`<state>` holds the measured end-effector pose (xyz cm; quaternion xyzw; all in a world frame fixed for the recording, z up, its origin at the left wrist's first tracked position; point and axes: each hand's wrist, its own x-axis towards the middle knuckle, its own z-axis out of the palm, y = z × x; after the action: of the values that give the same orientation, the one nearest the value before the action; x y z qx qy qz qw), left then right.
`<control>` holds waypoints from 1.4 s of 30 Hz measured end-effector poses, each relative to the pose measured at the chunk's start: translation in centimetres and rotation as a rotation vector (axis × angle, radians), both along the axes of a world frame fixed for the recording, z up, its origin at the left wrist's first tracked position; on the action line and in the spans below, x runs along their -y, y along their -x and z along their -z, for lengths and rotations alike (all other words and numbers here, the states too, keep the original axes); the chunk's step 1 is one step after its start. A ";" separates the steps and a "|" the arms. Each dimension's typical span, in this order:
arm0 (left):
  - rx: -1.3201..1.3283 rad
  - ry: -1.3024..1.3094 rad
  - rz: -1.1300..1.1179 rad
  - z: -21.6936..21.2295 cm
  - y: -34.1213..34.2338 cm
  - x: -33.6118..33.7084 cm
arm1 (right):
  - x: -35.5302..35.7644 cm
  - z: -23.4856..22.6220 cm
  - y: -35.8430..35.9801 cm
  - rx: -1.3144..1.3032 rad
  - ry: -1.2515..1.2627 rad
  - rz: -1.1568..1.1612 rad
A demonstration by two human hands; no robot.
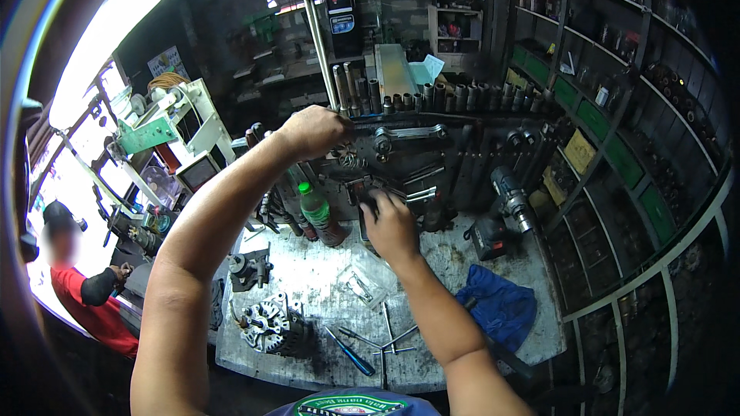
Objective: The person assembles a mechanical part on a workbench, using a hammer to tap components into place and a screwdriver to tighten screws. They repeatedly adjust and inspect the assembly, handling small metal parts and tools throughout the process.
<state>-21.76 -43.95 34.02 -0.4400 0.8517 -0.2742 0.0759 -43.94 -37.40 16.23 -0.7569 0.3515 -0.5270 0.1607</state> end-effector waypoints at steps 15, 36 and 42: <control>-0.035 -0.140 -0.184 -0.3 2.8 2.4 | -7.2 7.3 12.2 -0.109 -0.401 0.048; -0.894 0.199 -0.045 2.0 -4.0 -18.6 | -12.9 12.1 20.0 -0.122 -0.555 0.169; -1.284 0.239 -0.612 16.7 -9.3 -36.9 | -18.0 14.4 16.4 -0.200 -0.723 -0.044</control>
<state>-12.47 -7.03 17.35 -0.7387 0.5308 -0.0191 -0.4149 -60.35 -19.45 1.86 -0.7064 0.5125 -0.2890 0.3935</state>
